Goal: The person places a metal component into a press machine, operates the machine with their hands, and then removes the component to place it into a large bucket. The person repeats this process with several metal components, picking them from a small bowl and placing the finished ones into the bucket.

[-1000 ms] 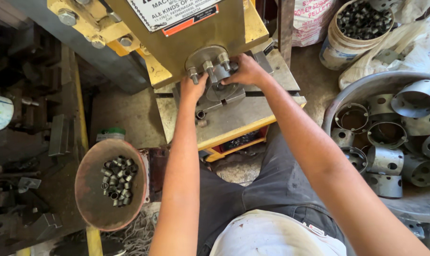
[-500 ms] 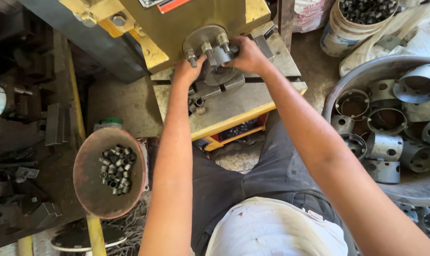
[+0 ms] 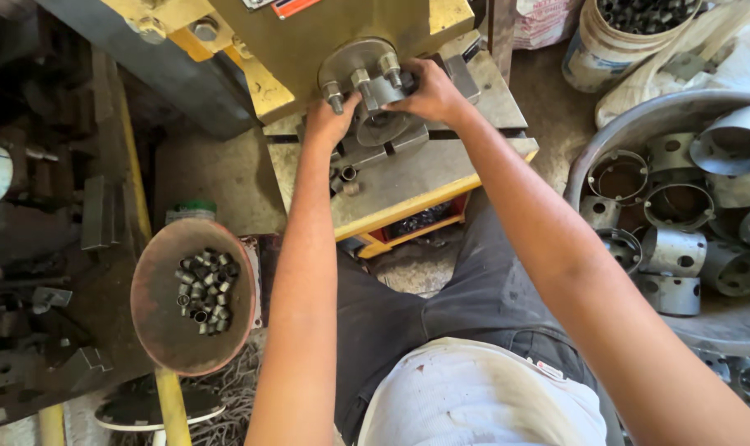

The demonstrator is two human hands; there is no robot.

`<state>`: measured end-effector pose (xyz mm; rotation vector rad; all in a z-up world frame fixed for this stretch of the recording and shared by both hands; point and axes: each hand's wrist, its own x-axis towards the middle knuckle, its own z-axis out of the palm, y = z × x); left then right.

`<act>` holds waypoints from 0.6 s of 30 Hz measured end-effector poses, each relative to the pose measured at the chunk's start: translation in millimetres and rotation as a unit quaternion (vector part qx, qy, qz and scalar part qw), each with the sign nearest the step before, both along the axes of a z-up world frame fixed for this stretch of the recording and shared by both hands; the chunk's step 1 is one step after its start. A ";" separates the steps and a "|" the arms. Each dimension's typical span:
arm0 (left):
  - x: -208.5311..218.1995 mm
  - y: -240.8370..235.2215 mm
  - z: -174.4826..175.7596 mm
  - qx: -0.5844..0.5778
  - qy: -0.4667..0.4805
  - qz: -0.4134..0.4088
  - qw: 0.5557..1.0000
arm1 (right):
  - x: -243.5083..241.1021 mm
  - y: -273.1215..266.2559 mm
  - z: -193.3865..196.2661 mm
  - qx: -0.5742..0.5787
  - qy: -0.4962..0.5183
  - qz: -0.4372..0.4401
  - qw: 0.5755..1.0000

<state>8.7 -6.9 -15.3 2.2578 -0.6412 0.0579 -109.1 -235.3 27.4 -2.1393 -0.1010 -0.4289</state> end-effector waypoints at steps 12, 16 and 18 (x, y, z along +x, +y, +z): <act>-40.9 23.1 44.8 -0.116 0.047 -0.014 0.992 | 1.9 3.5 -1.3 0.076 0.001 0.002 0.997; -49.8 32.9 38.1 -0.067 0.151 0.007 0.986 | -1.0 4.6 -2.2 0.058 0.004 -0.005 0.998; -47.9 32.9 32.5 -0.104 0.131 -0.029 0.985 | -0.5 6.0 -0.3 0.073 -0.001 0.009 0.997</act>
